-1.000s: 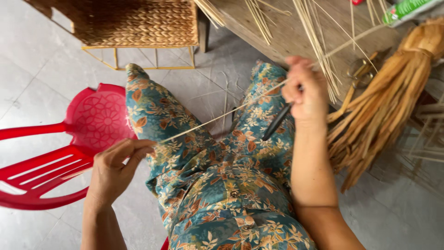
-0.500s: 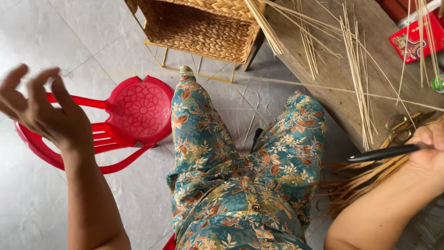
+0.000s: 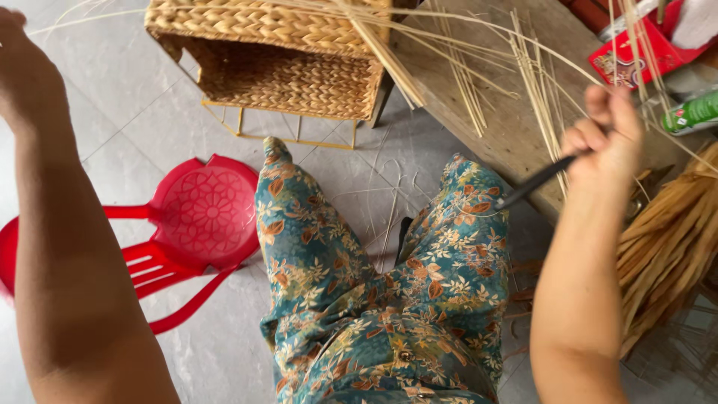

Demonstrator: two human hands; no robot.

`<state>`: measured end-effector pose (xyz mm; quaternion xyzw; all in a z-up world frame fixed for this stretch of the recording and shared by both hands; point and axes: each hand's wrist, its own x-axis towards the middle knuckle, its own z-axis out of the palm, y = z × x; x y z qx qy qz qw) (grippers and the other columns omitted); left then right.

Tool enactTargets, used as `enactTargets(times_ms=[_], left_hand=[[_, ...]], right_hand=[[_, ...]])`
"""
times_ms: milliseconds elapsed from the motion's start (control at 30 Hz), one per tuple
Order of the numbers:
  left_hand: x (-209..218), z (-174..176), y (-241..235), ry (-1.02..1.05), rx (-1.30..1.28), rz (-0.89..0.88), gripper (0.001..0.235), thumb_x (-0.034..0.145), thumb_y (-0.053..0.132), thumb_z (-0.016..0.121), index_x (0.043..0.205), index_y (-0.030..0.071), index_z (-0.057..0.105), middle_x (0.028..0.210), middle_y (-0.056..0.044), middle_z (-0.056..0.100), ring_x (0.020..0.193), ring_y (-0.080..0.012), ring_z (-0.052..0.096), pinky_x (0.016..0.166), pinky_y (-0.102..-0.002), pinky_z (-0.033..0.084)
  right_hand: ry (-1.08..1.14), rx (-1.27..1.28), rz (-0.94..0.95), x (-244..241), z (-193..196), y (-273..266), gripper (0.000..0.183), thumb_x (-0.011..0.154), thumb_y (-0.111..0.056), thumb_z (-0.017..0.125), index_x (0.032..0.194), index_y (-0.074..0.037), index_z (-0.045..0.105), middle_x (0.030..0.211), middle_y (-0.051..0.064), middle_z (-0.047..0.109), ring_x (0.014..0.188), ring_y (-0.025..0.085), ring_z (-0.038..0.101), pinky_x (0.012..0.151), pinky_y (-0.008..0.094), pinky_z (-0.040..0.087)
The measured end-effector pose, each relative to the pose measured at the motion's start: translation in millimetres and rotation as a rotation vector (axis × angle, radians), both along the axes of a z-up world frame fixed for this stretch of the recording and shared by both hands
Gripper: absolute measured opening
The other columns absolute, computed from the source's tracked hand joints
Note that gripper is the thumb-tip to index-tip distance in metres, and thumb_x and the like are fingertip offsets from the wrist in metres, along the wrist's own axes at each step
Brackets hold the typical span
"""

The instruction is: The person sits on a red plastic chair and uses a knife to split and smooth thin bamboo strips. They repeatedly sharpen the strip ends and place the prepared pieces onto a nearby woven basket.

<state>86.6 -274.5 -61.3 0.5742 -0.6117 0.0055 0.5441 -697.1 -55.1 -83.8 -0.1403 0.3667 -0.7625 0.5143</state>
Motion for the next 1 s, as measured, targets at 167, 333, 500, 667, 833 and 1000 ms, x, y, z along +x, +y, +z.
enactTargets(times_ms=[167, 333, 500, 667, 833, 1000], left_hand=[[-49.0, 3.7, -58.0, 0.16, -0.017, -0.243, 0.037, 0.11, -0.003, 0.057, 0.147, -0.002, 0.055, 0.114, -0.001, 0.065, 0.095, -0.0135, 0.054, 0.083, -0.027, 0.047], [-154.4, -29.4, -6.9, -0.221, -0.119, -0.35, 0.06, 0.097, -0.018, 0.064, 0.153, 0.0, 0.05, 0.144, -0.014, 0.063, 0.118, -0.0203, 0.072, 0.098, -0.029, 0.058], [-237.8, -53.2, 57.6, 0.094, 0.143, -0.412, 0.037, 0.105, -0.011, 0.058, 0.14, 0.001, 0.06, 0.134, -0.015, 0.062, 0.098, -0.0156, 0.074, 0.076, -0.024, 0.056], [-295.0, -80.2, 107.6, 0.211, 0.252, -0.439, 0.034, 0.105, -0.011, 0.053, 0.135, 0.002, 0.063, 0.127, -0.013, 0.063, 0.09, -0.0155, 0.072, 0.071, -0.024, 0.054], [-307.4, -105.0, 121.3, 0.284, 0.335, -0.473, 0.027, 0.107, -0.006, 0.054, 0.131, 0.001, 0.066, 0.117, -0.01, 0.064, 0.088, -0.0132, 0.073, 0.07, -0.022, 0.055], [-298.2, -105.3, 112.7, 0.336, 0.399, -0.43, 0.023, 0.107, -0.003, 0.054, 0.127, 0.001, 0.066, 0.118, -0.008, 0.07, 0.084, -0.0107, 0.071, 0.069, -0.021, 0.055]], right_hand=[[-0.087, 0.033, 0.081, 33.0, -30.4, -88.7, 0.013, 0.105, -0.025, 0.069, 0.098, -0.013, 0.071, 0.1, 0.003, 0.079, 0.047, 0.002, 0.04, 0.046, 0.021, 0.032], [-0.005, 0.171, 0.153, 81.2, -65.3, -152.3, 0.012, 0.098, -0.023, 0.071, 0.092, -0.013, 0.069, 0.095, 0.006, 0.08, 0.045, 0.001, 0.04, 0.042, 0.021, 0.03], [0.067, 0.196, 0.216, 105.4, -77.6, -200.5, 0.01, 0.096, -0.022, 0.07, 0.097, -0.012, 0.067, 0.092, 0.009, 0.08, 0.043, 0.003, 0.038, 0.039, 0.023, 0.028], [0.148, 0.153, 0.317, 142.5, -67.3, -232.7, 0.015, 0.094, -0.023, 0.069, 0.097, -0.008, 0.068, 0.089, 0.008, 0.079, 0.042, 0.001, 0.036, 0.036, 0.021, 0.025], [0.169, 0.311, 0.406, 157.5, -56.5, -227.7, 0.022, 0.097, -0.026, 0.069, 0.098, -0.005, 0.07, 0.08, 0.01, 0.075, 0.042, 0.002, 0.04, 0.036, 0.021, 0.027], [0.363, 0.331, 0.504, 138.3, -52.0, -180.1, 0.024, 0.097, -0.025, 0.066, 0.103, -0.003, 0.072, 0.072, 0.008, 0.072, 0.039, 0.003, 0.039, 0.033, 0.022, 0.026]])
